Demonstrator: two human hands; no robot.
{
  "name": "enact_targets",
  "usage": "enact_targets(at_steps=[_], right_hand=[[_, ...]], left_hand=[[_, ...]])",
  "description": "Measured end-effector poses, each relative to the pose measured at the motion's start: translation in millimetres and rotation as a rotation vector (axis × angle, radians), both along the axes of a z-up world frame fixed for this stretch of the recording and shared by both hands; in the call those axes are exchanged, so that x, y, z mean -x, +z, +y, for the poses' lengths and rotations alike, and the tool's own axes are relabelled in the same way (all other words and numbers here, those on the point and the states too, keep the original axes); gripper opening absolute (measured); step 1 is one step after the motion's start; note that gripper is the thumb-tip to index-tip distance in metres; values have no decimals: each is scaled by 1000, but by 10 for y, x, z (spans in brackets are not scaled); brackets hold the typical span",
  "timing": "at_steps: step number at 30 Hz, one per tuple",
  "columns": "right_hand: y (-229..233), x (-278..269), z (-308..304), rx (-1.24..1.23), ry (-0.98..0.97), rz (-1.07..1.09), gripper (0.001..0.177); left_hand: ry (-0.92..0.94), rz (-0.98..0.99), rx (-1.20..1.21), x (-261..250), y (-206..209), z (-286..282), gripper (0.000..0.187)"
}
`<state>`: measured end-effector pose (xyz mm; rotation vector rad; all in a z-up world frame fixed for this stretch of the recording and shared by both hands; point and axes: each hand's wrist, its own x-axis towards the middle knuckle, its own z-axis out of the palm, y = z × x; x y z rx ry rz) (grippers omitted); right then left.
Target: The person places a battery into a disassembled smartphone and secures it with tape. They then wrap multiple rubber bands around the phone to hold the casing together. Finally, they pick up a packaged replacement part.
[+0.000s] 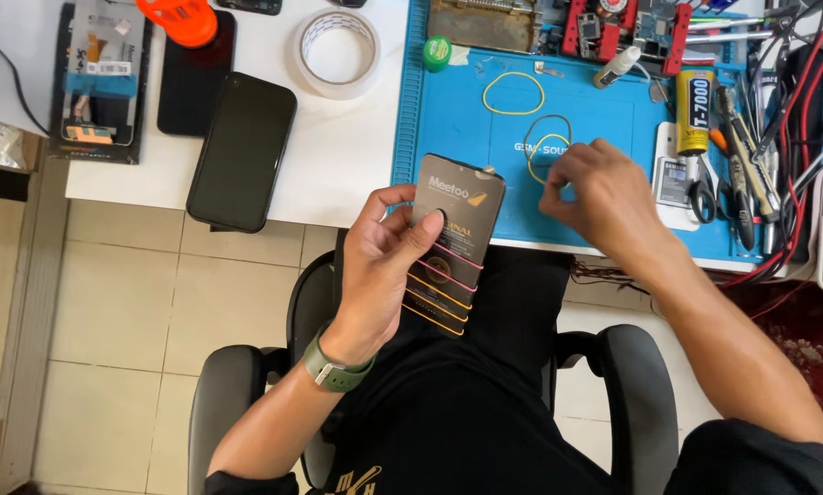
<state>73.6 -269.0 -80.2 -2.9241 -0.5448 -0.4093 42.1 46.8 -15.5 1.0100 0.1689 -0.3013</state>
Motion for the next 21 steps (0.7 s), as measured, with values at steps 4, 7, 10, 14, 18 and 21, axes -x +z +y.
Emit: enact_targets(at_steps=[4,7,10,14,18,21], right_hand=[[729,-75,108,-655,-133,382,8],[731,-125,186,-1223,-51,428,14],[815,-120,441,-1511,-35,464,19],[978,117,800,-1599,85,732,43],[991,275,954,-1768,-14,989,68],[1129,303,933,-1641,5,833,58]], left_hand=[[-53,57,4,-5,46,32,43],[-128,113,56,-18,43,4,48],[-155,142,154,-35,20,-44,54],[-351,189,288,-13,18,-72,72],[-500,173,362,14,24,-54,60],[-485,206,276,8,84,-59,33]])
